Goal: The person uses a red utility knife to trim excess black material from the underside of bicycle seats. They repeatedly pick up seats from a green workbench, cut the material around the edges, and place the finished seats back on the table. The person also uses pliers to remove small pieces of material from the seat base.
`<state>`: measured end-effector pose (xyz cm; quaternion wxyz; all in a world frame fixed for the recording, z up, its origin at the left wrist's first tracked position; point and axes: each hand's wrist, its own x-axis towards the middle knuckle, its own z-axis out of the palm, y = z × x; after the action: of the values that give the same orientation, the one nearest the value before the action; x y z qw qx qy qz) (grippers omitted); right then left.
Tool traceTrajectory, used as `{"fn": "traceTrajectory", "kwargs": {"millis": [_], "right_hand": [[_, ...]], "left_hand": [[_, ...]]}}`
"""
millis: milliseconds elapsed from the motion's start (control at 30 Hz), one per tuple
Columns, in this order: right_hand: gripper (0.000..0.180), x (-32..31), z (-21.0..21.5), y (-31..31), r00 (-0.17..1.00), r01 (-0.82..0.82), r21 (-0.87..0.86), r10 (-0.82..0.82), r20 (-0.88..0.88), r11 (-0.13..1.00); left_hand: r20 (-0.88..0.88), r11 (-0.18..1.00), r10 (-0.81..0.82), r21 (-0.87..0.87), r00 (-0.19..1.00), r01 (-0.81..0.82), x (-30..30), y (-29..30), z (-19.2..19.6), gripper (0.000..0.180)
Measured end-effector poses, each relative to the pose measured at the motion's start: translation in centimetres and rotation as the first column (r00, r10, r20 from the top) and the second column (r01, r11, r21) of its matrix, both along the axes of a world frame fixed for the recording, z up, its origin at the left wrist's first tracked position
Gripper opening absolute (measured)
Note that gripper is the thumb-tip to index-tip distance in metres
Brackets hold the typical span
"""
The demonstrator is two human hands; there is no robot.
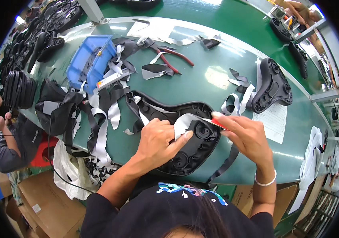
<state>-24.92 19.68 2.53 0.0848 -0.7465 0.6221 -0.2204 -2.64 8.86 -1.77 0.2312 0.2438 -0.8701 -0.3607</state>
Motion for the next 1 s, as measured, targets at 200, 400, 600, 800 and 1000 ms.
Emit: {"fn": "traceTrajectory", "kwargs": {"millis": [200,400,600,800,1000], "right_hand": [[0.041,1.2,1.1,-4.5,0.924,-0.191,0.117,0.219,-0.315,0.975],[0.048,-1.3,2.7,0.2,0.984,0.013,0.283,0.038,-0.174,0.959],[0.052,1.6,-0.8,6.8,0.927,0.338,0.311,-0.372,0.054,0.888],[0.056,3.7,-1.3,6.6,0.917,0.397,0.21,-0.397,-0.046,0.893],[0.059,6.4,-2.5,8.1,0.876,0.476,0.196,-0.444,-0.188,0.857]], "left_hand": [[0.035,0.991,-0.01,-0.135,0.999,0.014,0.7,0.1,-0.8,0.033],[-0.238,0.964,-0.164,0.169,0.957,0.207,3.0,-0.8,-0.6,0.034],[-0.241,0.943,-0.255,-0.276,0.936,0.186,-3.1,-2.9,1.0,0.017],[-0.316,0.669,-0.423,0.524,0.849,0.528,-9.2,-2.7,1.3,0.046],[-0.604,0.144,0.109,0.795,0.789,0.589,-9.4,-3.8,1.3,0.045]]}}
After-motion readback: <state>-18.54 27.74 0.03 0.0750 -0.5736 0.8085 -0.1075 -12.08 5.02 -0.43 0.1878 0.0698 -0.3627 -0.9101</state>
